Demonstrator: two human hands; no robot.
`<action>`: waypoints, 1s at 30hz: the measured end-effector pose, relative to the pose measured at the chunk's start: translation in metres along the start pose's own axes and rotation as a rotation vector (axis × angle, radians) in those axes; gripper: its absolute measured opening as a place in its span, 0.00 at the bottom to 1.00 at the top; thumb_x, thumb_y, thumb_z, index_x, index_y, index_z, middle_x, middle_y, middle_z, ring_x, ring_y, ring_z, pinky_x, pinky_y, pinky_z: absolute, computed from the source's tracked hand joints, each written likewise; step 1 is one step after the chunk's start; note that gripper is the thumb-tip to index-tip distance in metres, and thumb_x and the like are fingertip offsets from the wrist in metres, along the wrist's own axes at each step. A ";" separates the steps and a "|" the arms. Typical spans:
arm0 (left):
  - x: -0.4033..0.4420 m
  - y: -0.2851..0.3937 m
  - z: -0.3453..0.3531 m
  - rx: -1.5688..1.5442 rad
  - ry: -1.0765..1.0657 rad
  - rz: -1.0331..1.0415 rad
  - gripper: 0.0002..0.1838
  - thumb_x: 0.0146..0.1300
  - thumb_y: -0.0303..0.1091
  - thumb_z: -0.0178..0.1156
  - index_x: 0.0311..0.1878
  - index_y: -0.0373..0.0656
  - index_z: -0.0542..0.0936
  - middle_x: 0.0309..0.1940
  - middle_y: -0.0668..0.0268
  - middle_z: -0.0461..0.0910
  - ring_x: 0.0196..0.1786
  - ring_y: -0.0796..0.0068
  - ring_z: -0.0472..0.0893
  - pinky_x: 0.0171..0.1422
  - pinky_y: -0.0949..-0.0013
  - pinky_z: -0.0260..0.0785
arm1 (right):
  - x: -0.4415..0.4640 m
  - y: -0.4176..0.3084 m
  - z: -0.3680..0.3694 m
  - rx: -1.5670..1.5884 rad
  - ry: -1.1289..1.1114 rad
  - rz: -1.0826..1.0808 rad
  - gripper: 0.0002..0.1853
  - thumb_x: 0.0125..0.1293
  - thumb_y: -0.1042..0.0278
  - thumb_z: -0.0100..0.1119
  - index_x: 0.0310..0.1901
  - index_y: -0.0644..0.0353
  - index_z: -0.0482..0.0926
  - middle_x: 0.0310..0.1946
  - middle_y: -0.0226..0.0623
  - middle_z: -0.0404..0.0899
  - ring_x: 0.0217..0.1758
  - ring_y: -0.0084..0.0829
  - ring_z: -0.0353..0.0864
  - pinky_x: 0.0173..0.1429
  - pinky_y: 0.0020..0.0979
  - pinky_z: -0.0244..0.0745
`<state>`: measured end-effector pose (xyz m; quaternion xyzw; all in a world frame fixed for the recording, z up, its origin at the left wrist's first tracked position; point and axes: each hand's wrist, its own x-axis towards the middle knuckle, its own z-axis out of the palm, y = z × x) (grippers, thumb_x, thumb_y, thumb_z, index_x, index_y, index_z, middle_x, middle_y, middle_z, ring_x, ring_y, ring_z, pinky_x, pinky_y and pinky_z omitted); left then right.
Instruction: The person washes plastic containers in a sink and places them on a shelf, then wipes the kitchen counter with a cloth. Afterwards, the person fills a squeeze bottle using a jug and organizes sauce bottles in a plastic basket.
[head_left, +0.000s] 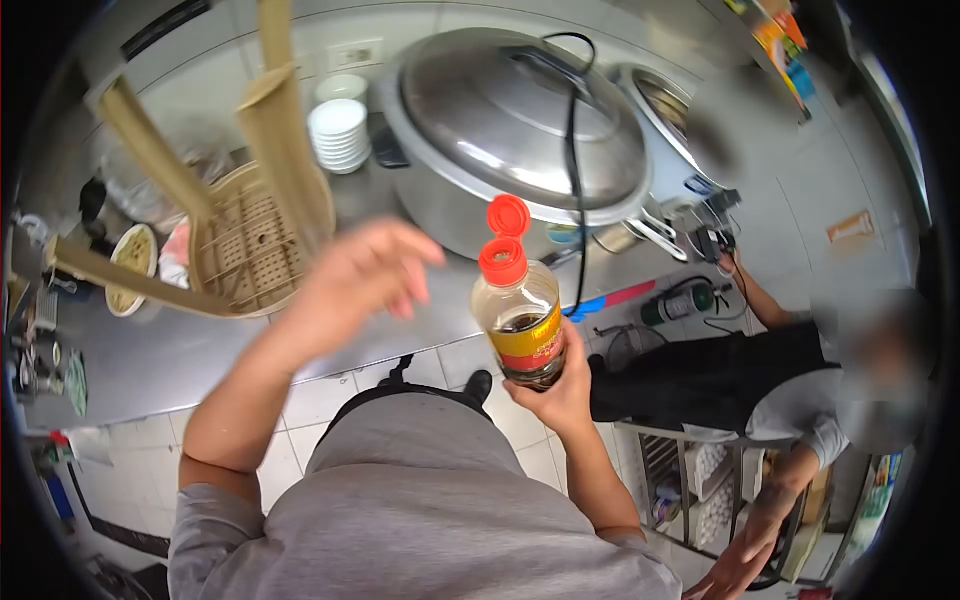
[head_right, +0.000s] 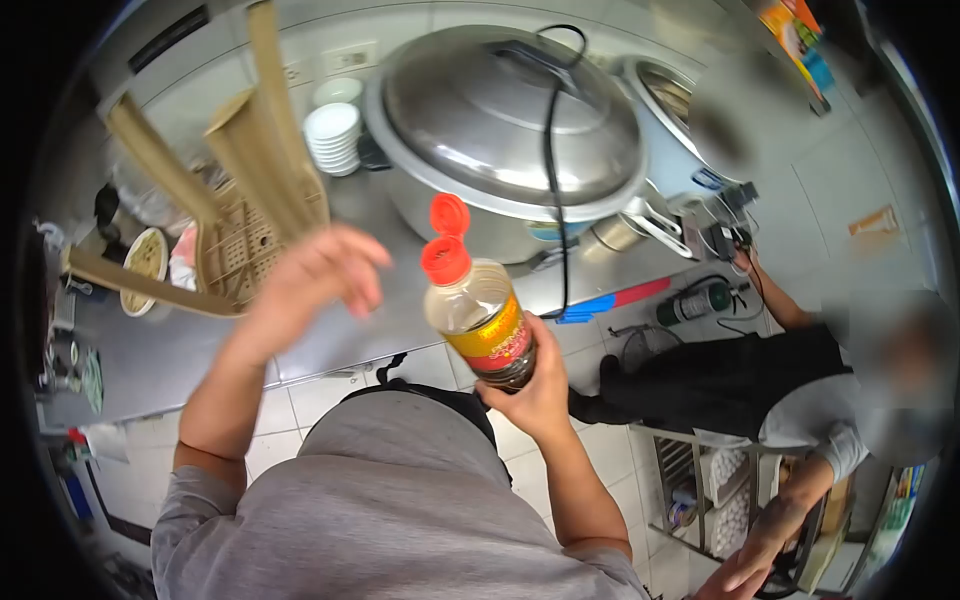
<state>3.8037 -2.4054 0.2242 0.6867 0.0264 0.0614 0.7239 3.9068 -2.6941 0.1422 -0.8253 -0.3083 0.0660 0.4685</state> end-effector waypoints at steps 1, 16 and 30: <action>-0.008 -0.033 -0.004 0.010 -0.164 -0.135 0.21 0.70 0.39 0.59 0.61 0.38 0.71 0.43 0.58 0.81 0.40 0.76 0.80 0.40 0.75 0.73 | -0.001 0.009 0.010 -0.076 0.021 -0.014 0.53 0.35 0.67 0.81 0.66 0.65 0.62 0.57 0.51 0.73 0.62 0.48 0.74 0.66 0.42 0.69; -0.018 -0.154 0.047 -0.821 0.043 -0.477 0.30 0.63 0.42 0.68 0.65 0.45 0.69 0.58 0.64 0.76 0.60 0.69 0.77 0.63 0.52 0.73 | -0.004 -0.005 0.077 -0.689 -0.070 -0.111 0.52 0.40 0.67 0.76 0.70 0.57 0.60 0.58 0.51 0.70 0.61 0.52 0.70 0.66 0.49 0.61; -0.018 -0.169 0.042 -0.980 0.043 -0.422 0.27 0.67 0.42 0.62 0.66 0.43 0.68 0.59 0.61 0.76 0.62 0.64 0.77 0.65 0.48 0.72 | 0.010 -0.025 0.078 -0.841 -0.143 -0.102 0.50 0.41 0.67 0.74 0.71 0.51 0.61 0.56 0.48 0.70 0.60 0.48 0.70 0.64 0.49 0.61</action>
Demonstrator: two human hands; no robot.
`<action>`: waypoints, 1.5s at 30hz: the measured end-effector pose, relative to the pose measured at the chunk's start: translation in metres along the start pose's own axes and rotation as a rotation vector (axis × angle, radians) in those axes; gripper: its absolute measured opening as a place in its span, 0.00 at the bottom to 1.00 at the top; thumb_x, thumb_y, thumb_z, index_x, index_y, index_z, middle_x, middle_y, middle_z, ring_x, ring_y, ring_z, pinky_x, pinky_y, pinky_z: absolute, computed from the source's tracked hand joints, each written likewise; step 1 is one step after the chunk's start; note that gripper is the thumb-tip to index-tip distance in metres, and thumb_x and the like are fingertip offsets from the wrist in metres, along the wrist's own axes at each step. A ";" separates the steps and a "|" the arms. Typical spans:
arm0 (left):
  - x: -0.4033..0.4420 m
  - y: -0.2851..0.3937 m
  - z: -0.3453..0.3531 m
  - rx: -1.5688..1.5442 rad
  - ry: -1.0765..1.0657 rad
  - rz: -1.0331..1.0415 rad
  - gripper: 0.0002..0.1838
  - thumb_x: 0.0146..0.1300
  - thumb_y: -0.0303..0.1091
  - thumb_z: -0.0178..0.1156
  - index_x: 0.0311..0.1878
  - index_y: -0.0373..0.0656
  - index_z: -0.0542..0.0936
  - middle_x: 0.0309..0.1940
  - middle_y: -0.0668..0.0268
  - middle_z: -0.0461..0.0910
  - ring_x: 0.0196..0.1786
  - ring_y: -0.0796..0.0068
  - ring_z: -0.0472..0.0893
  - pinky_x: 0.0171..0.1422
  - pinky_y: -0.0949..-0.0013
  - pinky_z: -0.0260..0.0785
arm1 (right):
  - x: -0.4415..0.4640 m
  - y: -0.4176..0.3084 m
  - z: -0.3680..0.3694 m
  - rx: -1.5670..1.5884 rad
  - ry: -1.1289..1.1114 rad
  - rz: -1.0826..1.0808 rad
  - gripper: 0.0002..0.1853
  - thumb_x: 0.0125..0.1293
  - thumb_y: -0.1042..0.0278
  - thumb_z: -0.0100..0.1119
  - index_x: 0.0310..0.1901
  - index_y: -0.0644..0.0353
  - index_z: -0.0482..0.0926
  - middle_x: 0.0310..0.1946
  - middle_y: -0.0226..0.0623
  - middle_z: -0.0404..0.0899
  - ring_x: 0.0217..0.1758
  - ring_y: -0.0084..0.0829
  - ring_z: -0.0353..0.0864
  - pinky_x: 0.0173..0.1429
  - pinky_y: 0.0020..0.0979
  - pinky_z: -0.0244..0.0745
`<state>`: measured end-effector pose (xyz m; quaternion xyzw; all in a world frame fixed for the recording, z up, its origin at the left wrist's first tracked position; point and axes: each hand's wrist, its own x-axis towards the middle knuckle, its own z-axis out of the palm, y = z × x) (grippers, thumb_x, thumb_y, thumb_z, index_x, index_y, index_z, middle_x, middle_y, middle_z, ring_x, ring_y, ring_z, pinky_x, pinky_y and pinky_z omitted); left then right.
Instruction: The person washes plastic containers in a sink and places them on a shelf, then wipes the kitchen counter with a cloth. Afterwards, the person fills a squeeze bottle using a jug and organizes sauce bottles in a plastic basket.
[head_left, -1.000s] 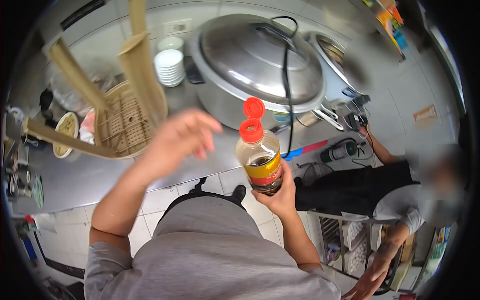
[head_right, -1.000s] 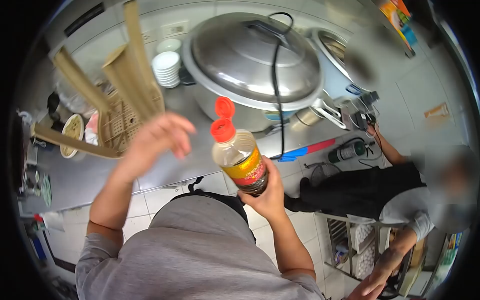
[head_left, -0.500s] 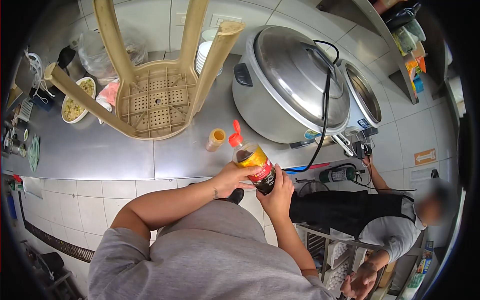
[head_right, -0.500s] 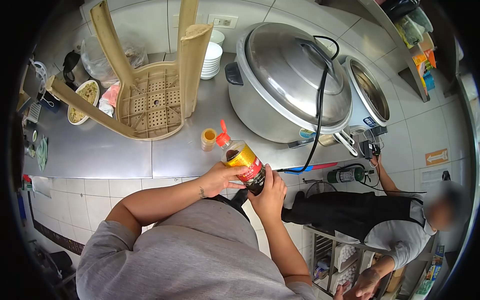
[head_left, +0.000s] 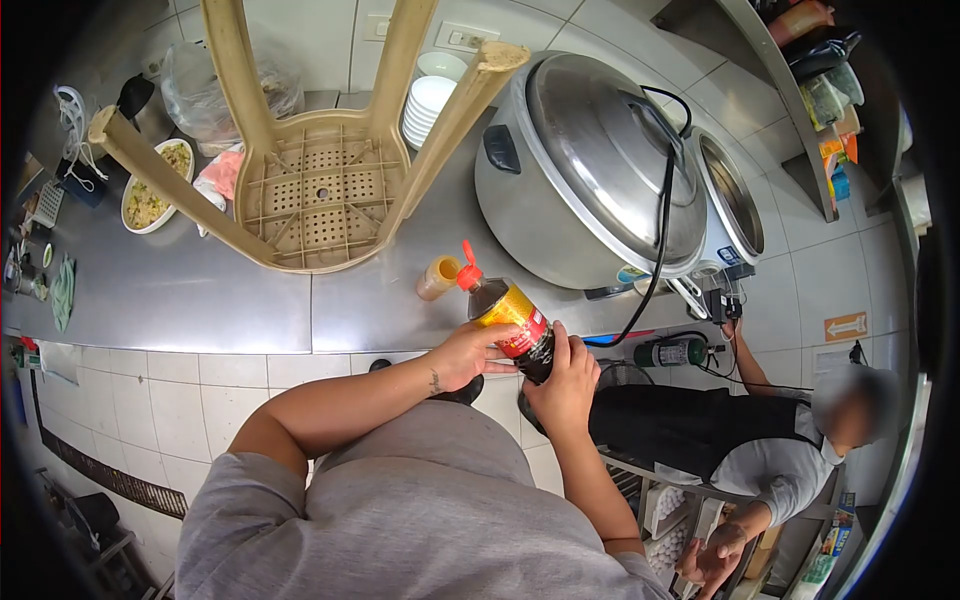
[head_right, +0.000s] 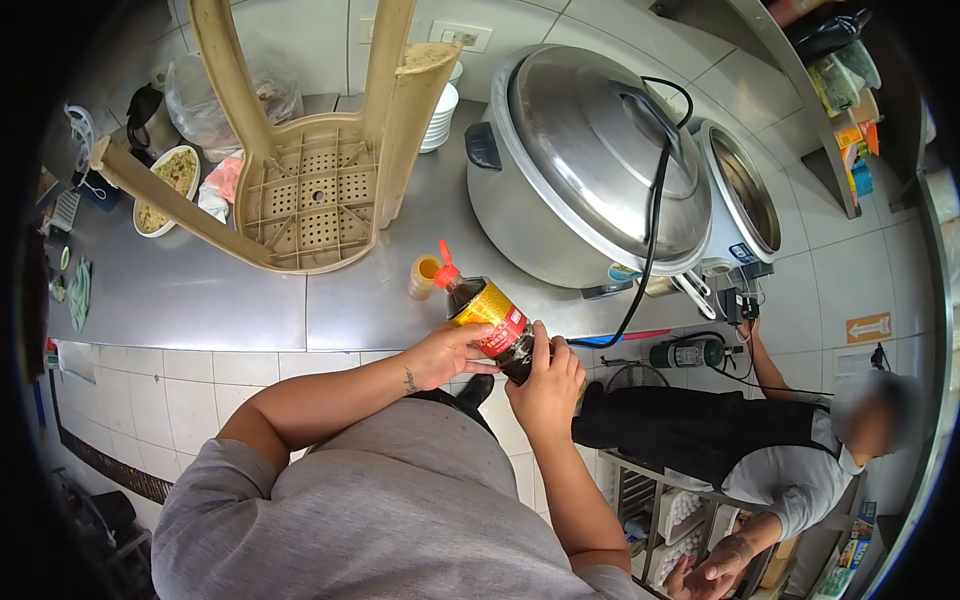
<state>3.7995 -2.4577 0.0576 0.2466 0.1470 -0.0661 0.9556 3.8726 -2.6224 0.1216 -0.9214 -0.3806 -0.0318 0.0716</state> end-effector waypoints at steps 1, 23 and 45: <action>0.000 0.000 -0.001 -0.013 -0.016 0.003 0.27 0.67 0.42 0.62 0.66 0.43 0.68 0.59 0.60 0.76 0.62 0.64 0.77 0.66 0.48 0.71 | 0.000 -0.001 -0.001 -0.015 -0.007 0.003 0.50 0.41 0.67 0.74 0.71 0.50 0.62 0.56 0.49 0.70 0.60 0.48 0.70 0.65 0.49 0.61; 0.003 -0.001 0.000 -0.101 -0.162 -0.008 0.29 0.69 0.45 0.59 0.68 0.44 0.65 0.62 0.59 0.74 0.65 0.62 0.75 0.68 0.49 0.69 | 0.003 -0.010 -0.026 -0.159 0.001 -0.004 0.50 0.39 0.68 0.73 0.70 0.51 0.63 0.57 0.47 0.71 0.59 0.48 0.72 0.64 0.47 0.62; 0.003 -0.003 0.002 -0.107 -0.187 0.013 0.28 0.69 0.44 0.59 0.67 0.43 0.66 0.61 0.59 0.75 0.63 0.63 0.76 0.68 0.49 0.69 | 0.000 -0.012 -0.035 -0.161 0.011 -0.001 0.49 0.38 0.69 0.72 0.69 0.51 0.64 0.57 0.48 0.70 0.60 0.48 0.71 0.65 0.47 0.62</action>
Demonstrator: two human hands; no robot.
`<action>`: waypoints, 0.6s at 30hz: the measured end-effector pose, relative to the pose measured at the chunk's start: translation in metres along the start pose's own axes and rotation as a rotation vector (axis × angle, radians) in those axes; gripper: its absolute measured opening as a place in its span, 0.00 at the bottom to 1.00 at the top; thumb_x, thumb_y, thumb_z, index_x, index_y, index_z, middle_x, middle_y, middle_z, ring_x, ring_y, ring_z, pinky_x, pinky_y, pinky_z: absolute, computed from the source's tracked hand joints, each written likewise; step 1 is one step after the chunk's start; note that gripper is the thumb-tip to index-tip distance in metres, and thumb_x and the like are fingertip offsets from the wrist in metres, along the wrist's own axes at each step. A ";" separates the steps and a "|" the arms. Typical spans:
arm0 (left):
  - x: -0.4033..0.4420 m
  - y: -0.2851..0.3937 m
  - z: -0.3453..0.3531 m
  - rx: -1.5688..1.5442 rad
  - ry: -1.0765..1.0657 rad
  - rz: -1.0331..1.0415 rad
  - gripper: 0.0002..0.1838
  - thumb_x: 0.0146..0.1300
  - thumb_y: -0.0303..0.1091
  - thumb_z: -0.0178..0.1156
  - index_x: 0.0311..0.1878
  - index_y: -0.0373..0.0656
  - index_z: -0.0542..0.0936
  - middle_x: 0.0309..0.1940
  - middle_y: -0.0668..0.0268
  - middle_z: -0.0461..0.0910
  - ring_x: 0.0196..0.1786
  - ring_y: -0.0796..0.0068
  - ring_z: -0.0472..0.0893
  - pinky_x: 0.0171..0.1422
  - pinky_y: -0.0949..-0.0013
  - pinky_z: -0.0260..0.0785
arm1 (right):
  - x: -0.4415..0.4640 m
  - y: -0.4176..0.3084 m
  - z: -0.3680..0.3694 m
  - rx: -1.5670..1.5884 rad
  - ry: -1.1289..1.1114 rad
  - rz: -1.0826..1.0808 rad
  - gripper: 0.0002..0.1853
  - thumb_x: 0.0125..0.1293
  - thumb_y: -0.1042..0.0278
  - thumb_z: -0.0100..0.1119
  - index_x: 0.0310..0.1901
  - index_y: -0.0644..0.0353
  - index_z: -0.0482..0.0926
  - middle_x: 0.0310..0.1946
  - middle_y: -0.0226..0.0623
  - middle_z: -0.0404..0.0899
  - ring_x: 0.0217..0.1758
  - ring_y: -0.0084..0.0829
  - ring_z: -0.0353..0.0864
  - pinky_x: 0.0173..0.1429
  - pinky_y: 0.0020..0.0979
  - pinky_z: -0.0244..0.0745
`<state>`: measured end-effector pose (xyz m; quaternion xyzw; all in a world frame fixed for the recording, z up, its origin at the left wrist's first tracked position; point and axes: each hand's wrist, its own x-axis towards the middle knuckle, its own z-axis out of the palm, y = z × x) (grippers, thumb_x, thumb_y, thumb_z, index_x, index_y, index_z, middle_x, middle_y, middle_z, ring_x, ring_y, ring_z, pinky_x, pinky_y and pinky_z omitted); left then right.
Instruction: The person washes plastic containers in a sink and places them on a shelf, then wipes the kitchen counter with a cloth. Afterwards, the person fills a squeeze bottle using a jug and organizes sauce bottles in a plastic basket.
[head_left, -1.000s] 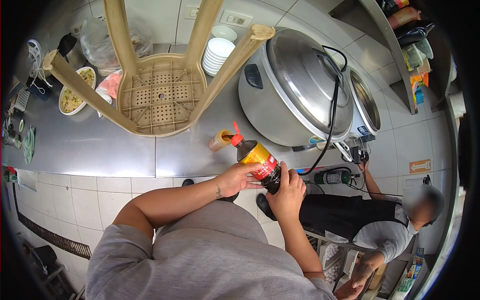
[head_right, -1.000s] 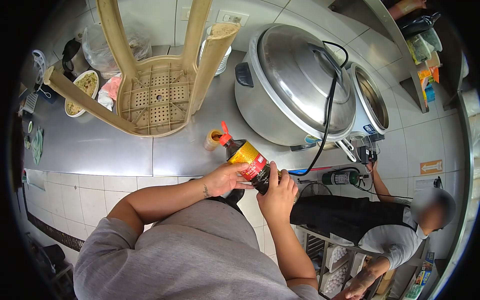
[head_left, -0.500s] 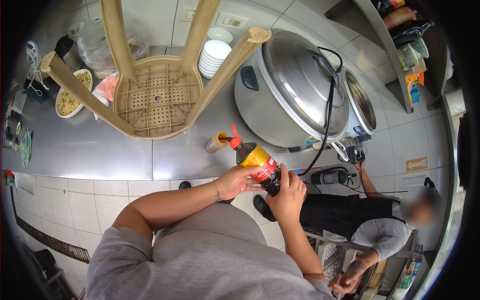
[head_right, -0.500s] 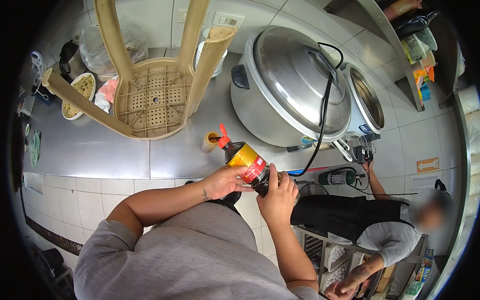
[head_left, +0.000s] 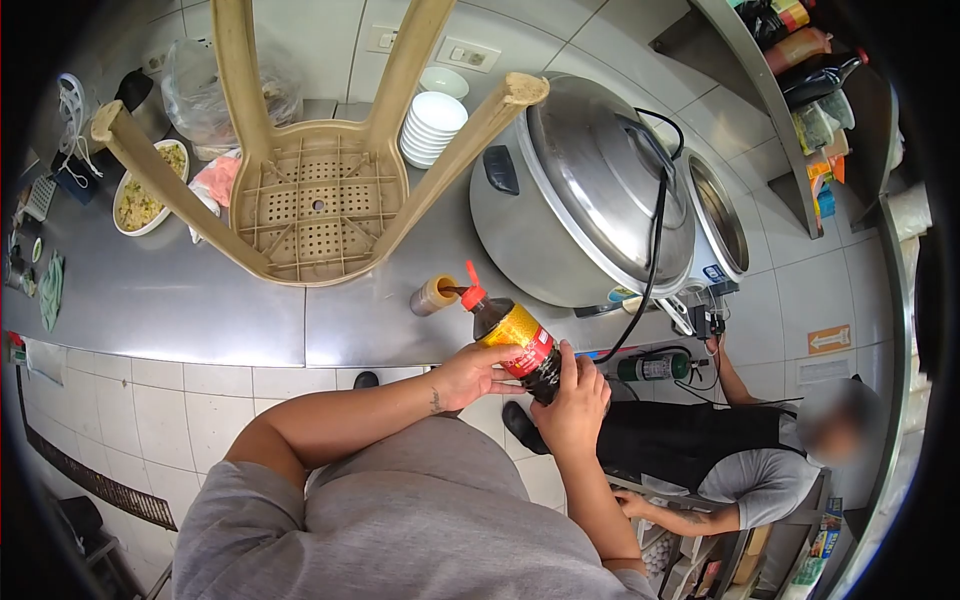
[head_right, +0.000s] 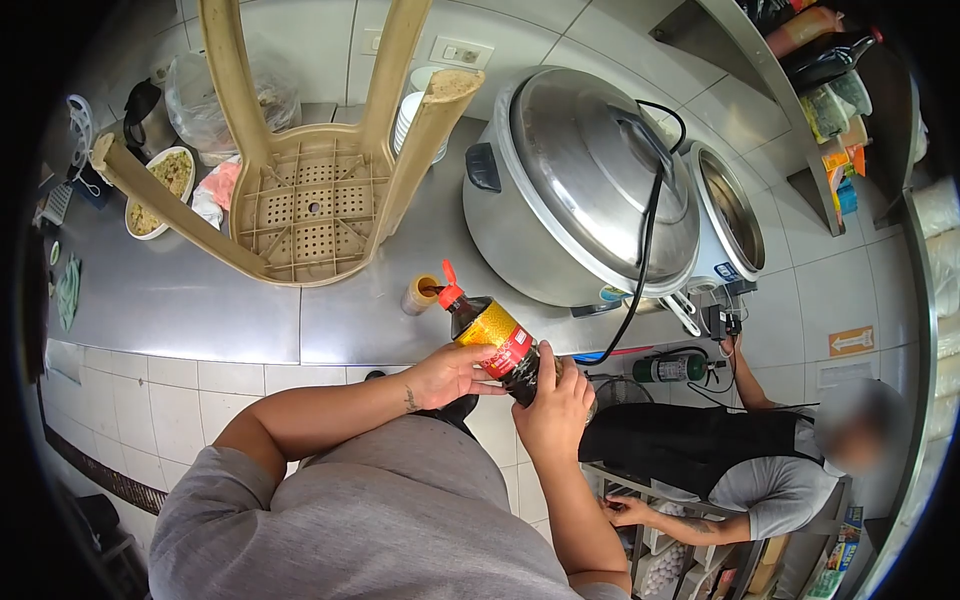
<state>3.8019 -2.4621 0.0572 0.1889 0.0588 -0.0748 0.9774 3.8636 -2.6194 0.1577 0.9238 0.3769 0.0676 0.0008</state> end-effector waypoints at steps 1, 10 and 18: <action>0.000 0.001 0.001 -0.005 0.004 -0.005 0.28 0.69 0.44 0.59 0.67 0.43 0.66 0.61 0.59 0.75 0.63 0.63 0.76 0.68 0.49 0.69 | 0.000 0.000 0.000 -0.003 -0.004 0.003 0.49 0.38 0.69 0.72 0.69 0.52 0.64 0.57 0.48 0.70 0.60 0.48 0.71 0.65 0.47 0.62; -0.002 -0.001 0.001 -0.038 0.014 -0.028 0.28 0.69 0.42 0.60 0.68 0.43 0.66 0.61 0.59 0.74 0.64 0.64 0.75 0.68 0.49 0.70 | -0.002 0.001 0.002 0.004 -0.001 -0.003 0.50 0.38 0.69 0.72 0.69 0.52 0.63 0.57 0.48 0.70 0.60 0.49 0.71 0.65 0.47 0.62; 0.001 -0.001 -0.003 -0.043 0.010 -0.025 0.28 0.69 0.42 0.60 0.67 0.43 0.66 0.61 0.60 0.75 0.64 0.63 0.76 0.68 0.50 0.70 | 0.001 0.002 0.005 0.007 0.007 -0.010 0.50 0.37 0.69 0.72 0.69 0.52 0.64 0.57 0.48 0.70 0.59 0.48 0.71 0.64 0.47 0.62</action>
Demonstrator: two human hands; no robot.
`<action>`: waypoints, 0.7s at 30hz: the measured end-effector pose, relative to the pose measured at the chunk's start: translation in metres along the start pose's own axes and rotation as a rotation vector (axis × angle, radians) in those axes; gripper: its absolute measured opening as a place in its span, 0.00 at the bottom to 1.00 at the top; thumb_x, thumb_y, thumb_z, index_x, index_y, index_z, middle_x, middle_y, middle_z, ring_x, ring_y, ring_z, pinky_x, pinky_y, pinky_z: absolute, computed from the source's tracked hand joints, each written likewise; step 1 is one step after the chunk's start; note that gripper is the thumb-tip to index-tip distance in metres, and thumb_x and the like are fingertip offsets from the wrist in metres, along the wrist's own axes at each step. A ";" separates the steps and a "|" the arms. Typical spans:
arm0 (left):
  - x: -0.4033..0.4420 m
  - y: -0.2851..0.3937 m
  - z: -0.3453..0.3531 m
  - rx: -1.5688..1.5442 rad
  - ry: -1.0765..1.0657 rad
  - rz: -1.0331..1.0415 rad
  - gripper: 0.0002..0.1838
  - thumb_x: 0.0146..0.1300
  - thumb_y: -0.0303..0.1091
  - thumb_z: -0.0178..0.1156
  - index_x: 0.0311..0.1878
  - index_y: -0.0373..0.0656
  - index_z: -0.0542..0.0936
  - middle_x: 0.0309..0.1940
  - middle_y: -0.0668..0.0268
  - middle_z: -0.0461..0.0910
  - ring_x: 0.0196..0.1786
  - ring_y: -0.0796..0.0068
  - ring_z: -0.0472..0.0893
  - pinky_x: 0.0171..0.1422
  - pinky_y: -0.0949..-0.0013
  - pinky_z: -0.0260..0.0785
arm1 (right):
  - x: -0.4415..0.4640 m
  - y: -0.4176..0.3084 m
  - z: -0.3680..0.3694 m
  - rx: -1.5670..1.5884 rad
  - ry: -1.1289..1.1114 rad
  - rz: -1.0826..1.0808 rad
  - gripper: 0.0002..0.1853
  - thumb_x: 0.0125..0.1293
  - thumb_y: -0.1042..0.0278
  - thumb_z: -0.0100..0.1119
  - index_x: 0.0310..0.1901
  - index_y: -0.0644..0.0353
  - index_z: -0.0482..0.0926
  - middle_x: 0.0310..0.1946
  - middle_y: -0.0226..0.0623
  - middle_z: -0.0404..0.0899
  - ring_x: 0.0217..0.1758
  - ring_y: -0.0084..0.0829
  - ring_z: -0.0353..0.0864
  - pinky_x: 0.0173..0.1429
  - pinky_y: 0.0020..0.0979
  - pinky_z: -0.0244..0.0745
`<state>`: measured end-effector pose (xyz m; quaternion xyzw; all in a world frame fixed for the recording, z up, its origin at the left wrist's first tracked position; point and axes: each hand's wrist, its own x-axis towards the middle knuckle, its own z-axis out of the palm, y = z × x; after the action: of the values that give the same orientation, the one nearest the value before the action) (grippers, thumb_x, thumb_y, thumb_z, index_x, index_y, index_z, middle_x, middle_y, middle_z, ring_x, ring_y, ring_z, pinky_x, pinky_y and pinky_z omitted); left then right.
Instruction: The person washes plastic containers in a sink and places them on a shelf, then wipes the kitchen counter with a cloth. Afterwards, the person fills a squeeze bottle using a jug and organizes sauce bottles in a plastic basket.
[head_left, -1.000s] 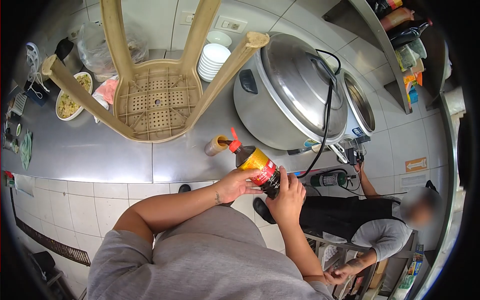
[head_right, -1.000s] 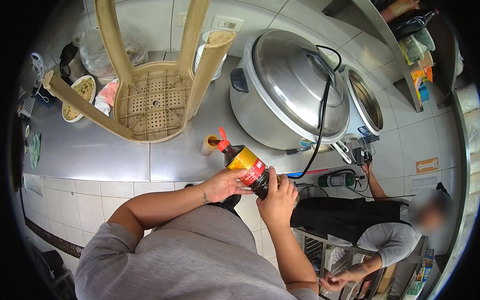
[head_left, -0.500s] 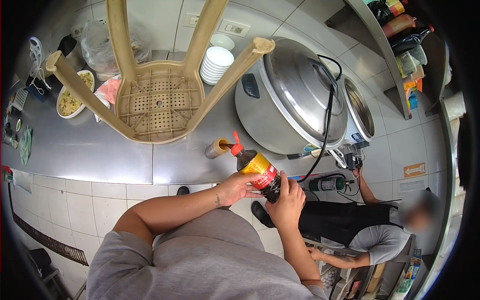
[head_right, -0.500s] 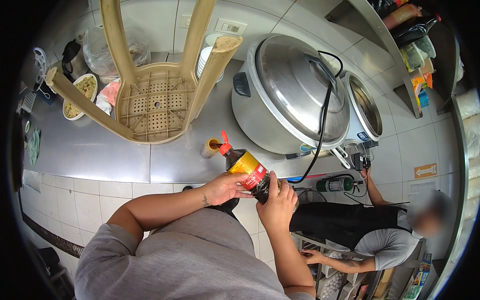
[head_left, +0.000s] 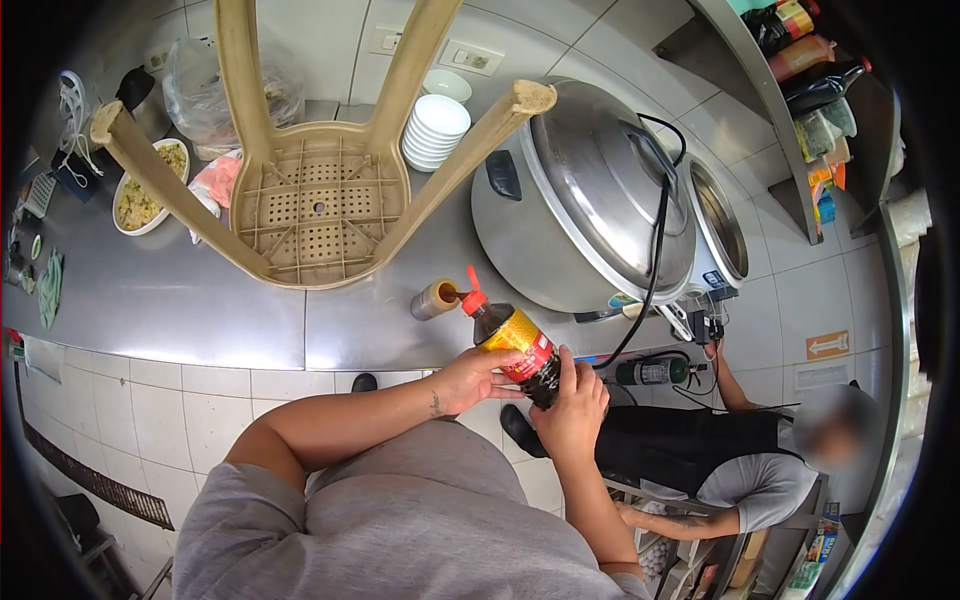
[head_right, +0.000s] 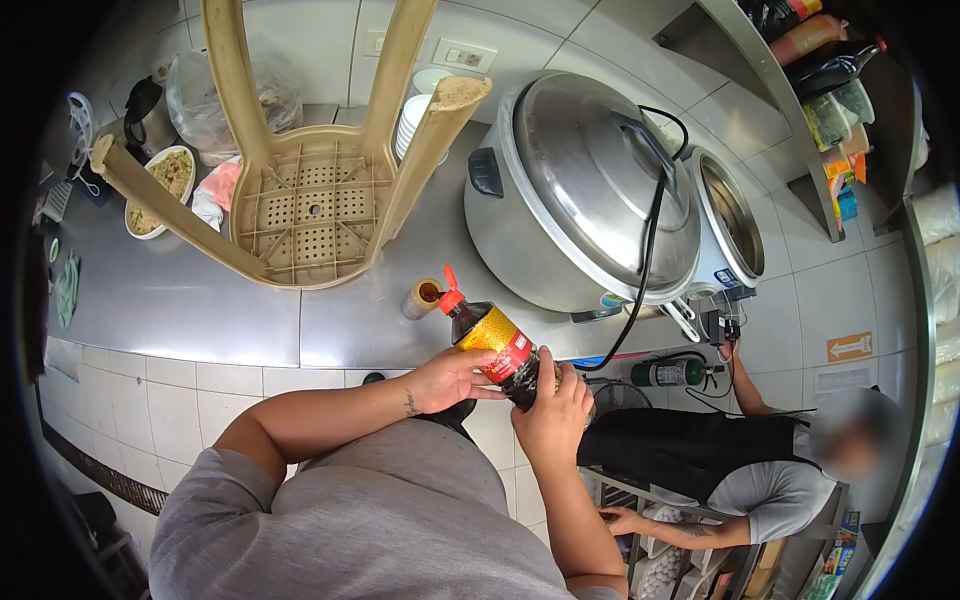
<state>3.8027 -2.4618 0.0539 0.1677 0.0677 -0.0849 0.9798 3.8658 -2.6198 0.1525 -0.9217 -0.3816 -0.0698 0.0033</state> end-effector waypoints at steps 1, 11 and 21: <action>0.000 0.001 0.000 0.007 0.004 0.003 0.28 0.69 0.42 0.60 0.67 0.43 0.66 0.61 0.60 0.74 0.64 0.63 0.76 0.68 0.50 0.70 | 0.001 0.000 0.001 -0.001 0.004 -0.003 0.50 0.37 0.69 0.72 0.69 0.52 0.63 0.57 0.48 0.70 0.59 0.48 0.71 0.64 0.47 0.62; 0.001 0.002 -0.003 0.010 0.010 -0.001 0.28 0.69 0.42 0.61 0.68 0.43 0.66 0.62 0.59 0.74 0.64 0.62 0.75 0.69 0.49 0.68 | 0.004 -0.001 0.003 -0.009 -0.008 -0.003 0.49 0.38 0.68 0.73 0.69 0.52 0.64 0.57 0.49 0.71 0.59 0.49 0.72 0.64 0.48 0.63; -0.003 0.006 -0.002 0.036 0.088 -0.017 0.28 0.68 0.40 0.62 0.67 0.43 0.66 0.61 0.60 0.74 0.64 0.63 0.76 0.68 0.49 0.70 | 0.004 0.001 0.021 0.101 -0.046 0.032 0.49 0.40 0.68 0.74 0.70 0.51 0.64 0.57 0.51 0.71 0.61 0.50 0.71 0.65 0.49 0.61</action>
<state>3.8009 -2.4545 0.0541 0.1883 0.1104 -0.0871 0.9720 3.8716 -2.6168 0.1324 -0.9276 -0.3700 -0.0294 0.0420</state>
